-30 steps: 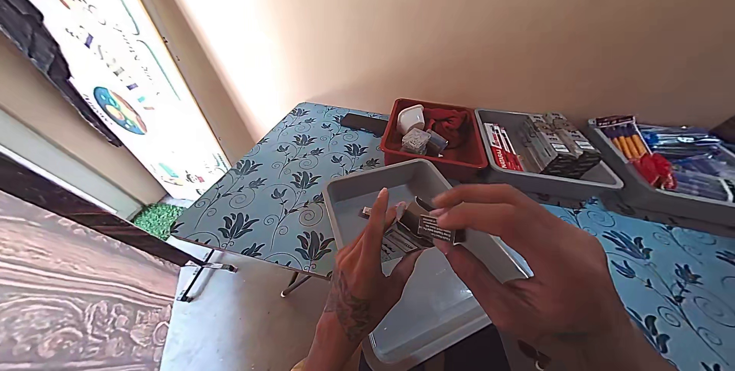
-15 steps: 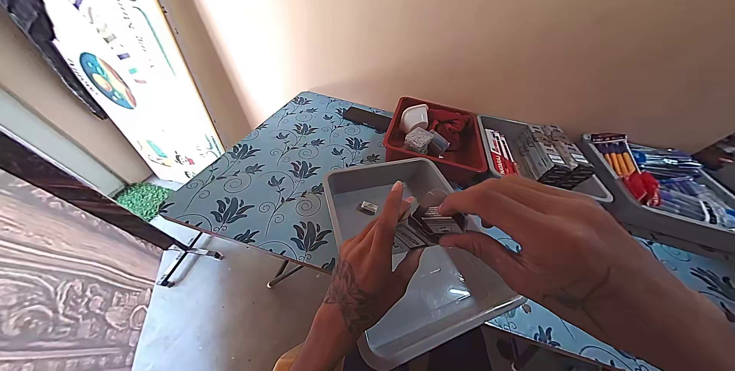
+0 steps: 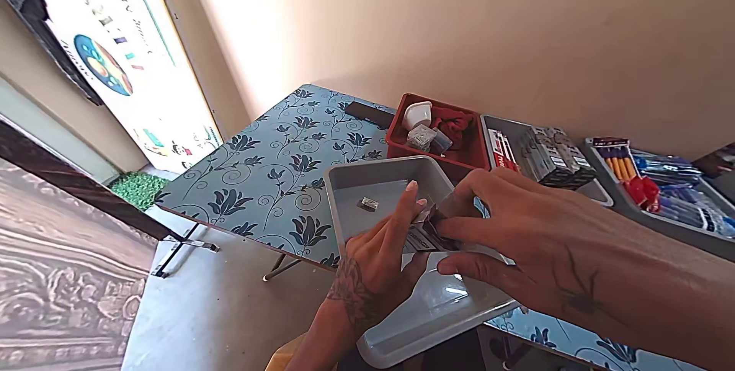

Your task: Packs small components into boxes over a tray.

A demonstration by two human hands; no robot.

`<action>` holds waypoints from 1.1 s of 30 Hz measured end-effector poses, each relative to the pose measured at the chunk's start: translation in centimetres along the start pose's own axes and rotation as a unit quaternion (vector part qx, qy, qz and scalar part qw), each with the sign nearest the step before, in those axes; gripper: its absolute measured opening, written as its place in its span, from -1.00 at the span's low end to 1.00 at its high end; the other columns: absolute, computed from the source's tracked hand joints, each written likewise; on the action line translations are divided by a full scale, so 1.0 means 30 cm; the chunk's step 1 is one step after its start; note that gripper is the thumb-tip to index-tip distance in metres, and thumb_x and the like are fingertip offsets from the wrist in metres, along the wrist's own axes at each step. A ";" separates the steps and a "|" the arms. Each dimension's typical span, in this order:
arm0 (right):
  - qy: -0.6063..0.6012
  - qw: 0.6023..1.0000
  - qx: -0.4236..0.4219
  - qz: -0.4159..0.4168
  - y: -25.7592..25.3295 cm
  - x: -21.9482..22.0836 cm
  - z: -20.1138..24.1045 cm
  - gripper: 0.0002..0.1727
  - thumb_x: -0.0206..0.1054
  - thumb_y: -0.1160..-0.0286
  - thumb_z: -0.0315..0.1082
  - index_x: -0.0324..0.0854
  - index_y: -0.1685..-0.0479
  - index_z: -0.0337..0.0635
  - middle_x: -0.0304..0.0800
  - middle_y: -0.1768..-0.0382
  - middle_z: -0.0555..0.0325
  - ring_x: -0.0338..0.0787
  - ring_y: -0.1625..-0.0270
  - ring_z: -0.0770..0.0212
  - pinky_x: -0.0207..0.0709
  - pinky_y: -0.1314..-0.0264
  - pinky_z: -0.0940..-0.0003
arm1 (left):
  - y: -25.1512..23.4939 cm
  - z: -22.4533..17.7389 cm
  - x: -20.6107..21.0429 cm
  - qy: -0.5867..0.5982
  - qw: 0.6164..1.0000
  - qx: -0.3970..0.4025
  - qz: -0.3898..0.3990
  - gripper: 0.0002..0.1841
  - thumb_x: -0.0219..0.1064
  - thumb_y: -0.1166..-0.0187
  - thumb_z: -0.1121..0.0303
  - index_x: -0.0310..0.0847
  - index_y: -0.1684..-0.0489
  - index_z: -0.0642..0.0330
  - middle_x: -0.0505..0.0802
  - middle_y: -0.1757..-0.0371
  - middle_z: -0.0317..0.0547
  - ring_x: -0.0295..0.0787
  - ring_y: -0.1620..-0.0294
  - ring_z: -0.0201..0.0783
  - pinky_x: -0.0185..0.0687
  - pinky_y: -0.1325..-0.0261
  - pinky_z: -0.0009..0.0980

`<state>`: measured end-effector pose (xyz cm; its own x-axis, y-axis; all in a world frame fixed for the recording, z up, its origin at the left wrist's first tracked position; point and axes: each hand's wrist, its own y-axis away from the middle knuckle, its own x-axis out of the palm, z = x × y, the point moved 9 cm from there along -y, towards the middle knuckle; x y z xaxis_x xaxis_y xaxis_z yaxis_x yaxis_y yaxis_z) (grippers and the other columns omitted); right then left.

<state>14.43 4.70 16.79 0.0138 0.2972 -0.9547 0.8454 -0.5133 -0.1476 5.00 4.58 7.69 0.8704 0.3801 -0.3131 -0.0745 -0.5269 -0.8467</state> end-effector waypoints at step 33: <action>-0.218 0.908 0.144 -0.328 0.106 -0.137 -0.240 -0.62 0.35 -0.52 -0.28 0.48 -0.27 -0.15 0.79 -0.16 0.31 0.82 -0.04 0.50 0.75 -0.10 0.57 | 0.003 0.051 -0.042 -0.011 0.999 -0.020 -0.029 -0.25 0.52 -0.40 0.32 0.35 -0.62 0.42 0.90 -0.10 0.15 0.87 -0.14 -0.30 0.70 -0.25 -0.48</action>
<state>20.91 7.64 22.11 -0.7089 0.2998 -0.6384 0.4197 -0.5481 -0.7235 3.15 5.23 7.35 0.8618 0.4272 -0.2736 -0.0041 -0.5334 -0.8459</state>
